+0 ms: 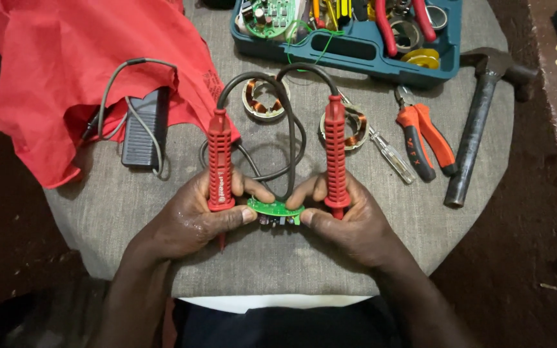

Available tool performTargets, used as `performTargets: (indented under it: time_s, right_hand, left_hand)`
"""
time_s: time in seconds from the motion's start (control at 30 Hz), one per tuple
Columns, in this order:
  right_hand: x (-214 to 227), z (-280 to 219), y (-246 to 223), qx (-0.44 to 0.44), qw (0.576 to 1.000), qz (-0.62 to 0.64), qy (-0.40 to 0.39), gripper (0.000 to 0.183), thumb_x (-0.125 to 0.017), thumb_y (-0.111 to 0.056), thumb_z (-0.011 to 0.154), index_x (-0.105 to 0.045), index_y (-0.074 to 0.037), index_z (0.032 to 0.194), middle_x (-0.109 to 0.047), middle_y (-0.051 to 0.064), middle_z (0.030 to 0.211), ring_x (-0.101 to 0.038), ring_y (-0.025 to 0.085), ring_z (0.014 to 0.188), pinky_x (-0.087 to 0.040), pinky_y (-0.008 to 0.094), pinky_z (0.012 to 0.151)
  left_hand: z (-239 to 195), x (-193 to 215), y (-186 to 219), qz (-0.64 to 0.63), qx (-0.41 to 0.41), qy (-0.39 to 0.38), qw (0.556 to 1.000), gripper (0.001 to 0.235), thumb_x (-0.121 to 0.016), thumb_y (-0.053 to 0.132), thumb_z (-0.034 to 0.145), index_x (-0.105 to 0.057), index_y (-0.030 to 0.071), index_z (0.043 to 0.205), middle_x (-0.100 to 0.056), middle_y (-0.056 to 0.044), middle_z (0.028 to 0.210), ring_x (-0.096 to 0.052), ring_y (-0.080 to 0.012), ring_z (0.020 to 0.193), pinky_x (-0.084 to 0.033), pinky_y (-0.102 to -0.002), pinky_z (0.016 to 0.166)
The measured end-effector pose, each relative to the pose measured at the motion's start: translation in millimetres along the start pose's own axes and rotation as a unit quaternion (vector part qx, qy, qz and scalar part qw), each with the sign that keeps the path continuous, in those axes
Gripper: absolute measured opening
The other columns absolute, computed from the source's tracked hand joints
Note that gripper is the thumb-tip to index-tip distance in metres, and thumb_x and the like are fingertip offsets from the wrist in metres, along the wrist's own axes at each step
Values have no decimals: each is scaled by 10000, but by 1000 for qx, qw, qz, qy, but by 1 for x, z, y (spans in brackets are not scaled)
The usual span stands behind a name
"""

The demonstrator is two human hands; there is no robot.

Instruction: The person uses a multimeter with red and black probes to test points on a small green circular circuit board. They repeatedly touch different pads on the board with the probes, moving between points throughout the clip.

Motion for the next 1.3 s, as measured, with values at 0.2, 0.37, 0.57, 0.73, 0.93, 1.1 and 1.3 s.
performTargets:
  time_s: [0.2,0.37,0.57,0.73,0.93,1.1,1.3]
  right_hand:
    - [-6,-1,-6,5,1000,-15,-24,280,-606,102,947,-493,-131,1054,-698,148,1102,-620,186,871,-547,336,790]
    - [-6,-1,-2,11,999,-29,-24,271,-619,90,957,-497,-130,1060,-695,130,1100,-639,198,943,-553,363,856]
    - [-7,-3,-1,2,999,28,-22,190,-601,38,991,-510,-106,1076,-689,166,1113,-584,175,805,-505,312,689]
    - [6,-6,14,-7,993,116,-6,103,-571,-179,1032,-511,-145,1108,-634,62,1050,-523,108,724,-456,238,610]
    - [12,-4,12,-4,997,67,39,222,-598,-320,1103,-563,-124,1202,-644,16,893,-465,99,607,-407,235,506]
    - [14,-2,5,22,976,204,69,271,-635,-213,1108,-525,-42,1288,-709,143,924,-691,204,627,-636,372,496]
    - [16,0,5,26,975,209,64,280,-628,-92,1101,-520,-30,1352,-703,182,1040,-741,240,784,-687,418,705]
  left_hand:
    - [-1,-2,4,16,-14,-21,1000,280,-710,-50,950,-489,108,1019,-738,-238,1244,-729,-250,1044,-615,-367,933]
    - [0,-2,6,21,-10,-33,999,273,-718,-38,955,-506,121,1020,-745,-216,1247,-722,-230,1059,-607,-351,914]
    - [-1,-2,8,28,-8,-41,999,275,-713,-44,953,-505,123,1022,-745,-220,1249,-723,-232,1068,-611,-341,905]
    - [0,-1,7,45,-1,-40,998,288,-725,-38,943,-507,137,1011,-755,-218,1241,-728,-227,1076,-595,-311,886]
    - [1,-1,7,40,-2,-37,999,296,-716,-52,942,-495,135,1002,-748,-213,1231,-706,-244,1112,-589,-344,926]
    - [1,-1,8,49,-13,-38,998,298,-715,-58,937,-498,132,1010,-752,-214,1224,-712,-248,1103,-597,-354,923]
    - [0,0,6,39,-14,-40,998,274,-705,-56,946,-510,120,1020,-743,-227,1232,-731,-270,1087,-621,-375,926]
Point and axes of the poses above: each hand's wrist, its own z-axis towards the middle knuckle, its own x-axis out of the back of the hand, y = z × x, the point moved 4 cm from there along z, towards the middle knuckle
